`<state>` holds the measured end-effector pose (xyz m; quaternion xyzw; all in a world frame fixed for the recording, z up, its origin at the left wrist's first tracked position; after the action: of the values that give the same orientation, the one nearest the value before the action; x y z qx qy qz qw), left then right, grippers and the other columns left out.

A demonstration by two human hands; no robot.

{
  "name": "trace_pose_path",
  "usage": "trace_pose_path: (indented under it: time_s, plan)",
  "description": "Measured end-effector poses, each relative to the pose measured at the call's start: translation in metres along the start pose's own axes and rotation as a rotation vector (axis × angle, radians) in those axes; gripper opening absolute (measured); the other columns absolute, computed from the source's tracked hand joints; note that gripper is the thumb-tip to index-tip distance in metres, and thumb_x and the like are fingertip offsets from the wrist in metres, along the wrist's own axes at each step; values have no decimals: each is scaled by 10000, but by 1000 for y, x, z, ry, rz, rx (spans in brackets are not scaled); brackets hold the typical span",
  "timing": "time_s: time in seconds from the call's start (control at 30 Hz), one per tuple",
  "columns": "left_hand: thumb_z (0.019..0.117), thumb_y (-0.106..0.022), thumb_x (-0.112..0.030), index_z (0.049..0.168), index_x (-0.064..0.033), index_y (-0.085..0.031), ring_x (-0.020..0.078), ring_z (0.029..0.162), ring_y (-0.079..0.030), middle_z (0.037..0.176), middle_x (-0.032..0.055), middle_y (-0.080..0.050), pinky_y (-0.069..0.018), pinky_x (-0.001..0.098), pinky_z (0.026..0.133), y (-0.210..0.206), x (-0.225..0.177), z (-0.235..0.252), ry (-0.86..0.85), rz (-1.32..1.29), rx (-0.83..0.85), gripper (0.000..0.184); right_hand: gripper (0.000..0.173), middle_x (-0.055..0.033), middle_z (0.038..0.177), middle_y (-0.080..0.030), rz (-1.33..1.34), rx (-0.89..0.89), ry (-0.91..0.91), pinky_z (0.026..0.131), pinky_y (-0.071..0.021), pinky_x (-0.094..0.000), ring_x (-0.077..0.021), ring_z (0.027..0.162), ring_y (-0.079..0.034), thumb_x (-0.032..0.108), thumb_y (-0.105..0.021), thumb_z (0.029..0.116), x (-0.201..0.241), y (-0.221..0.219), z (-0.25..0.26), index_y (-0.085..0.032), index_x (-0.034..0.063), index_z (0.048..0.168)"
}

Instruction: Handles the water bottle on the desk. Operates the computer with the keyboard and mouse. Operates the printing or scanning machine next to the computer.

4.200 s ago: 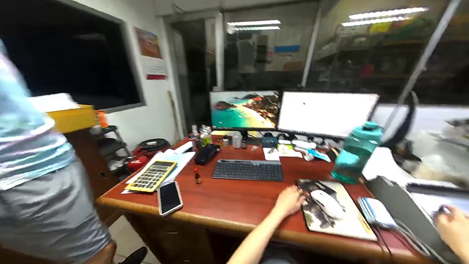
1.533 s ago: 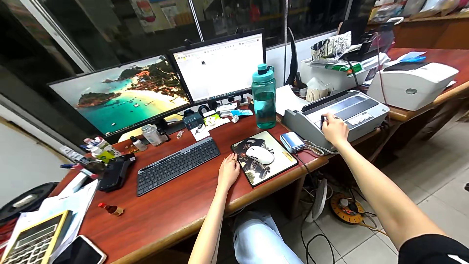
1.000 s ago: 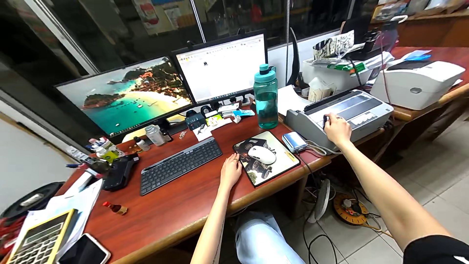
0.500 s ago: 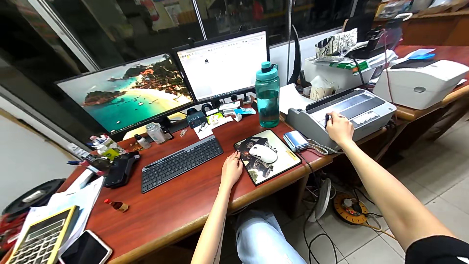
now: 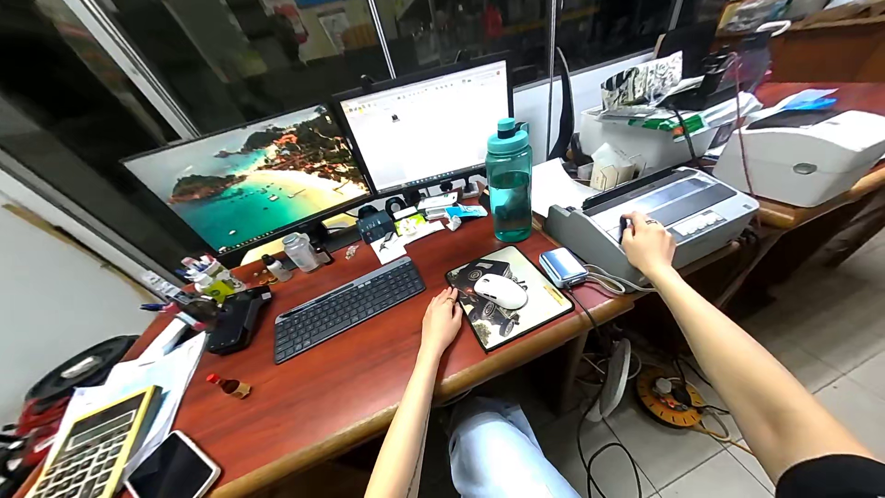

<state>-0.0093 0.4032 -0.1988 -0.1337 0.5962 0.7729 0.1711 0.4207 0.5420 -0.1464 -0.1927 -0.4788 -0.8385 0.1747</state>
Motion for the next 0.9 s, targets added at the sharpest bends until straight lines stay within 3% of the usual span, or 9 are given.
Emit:
trace_pose_path:
  time_s: [0.9]
  plan:
    - [1080,-414,-171,1433,-4,-581,270,1472,-446,1516,148,-547,-309,443,1236,-1,1,0,-3,3,1,425,402,-317,1304,-623,8,2,8,911,-444,-749,-548,1210,-590,144,-390,1055,1,0,1,-609,51,1378]
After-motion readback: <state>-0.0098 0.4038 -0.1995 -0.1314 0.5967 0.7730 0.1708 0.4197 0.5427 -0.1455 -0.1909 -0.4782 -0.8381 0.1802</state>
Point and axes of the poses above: each hand's wrist, its own z-axis towards the middle knuckle, its own y-axis out of the back of the hand, x = y × z, the point moved 6 cm from there along z, towards the middle knuckle
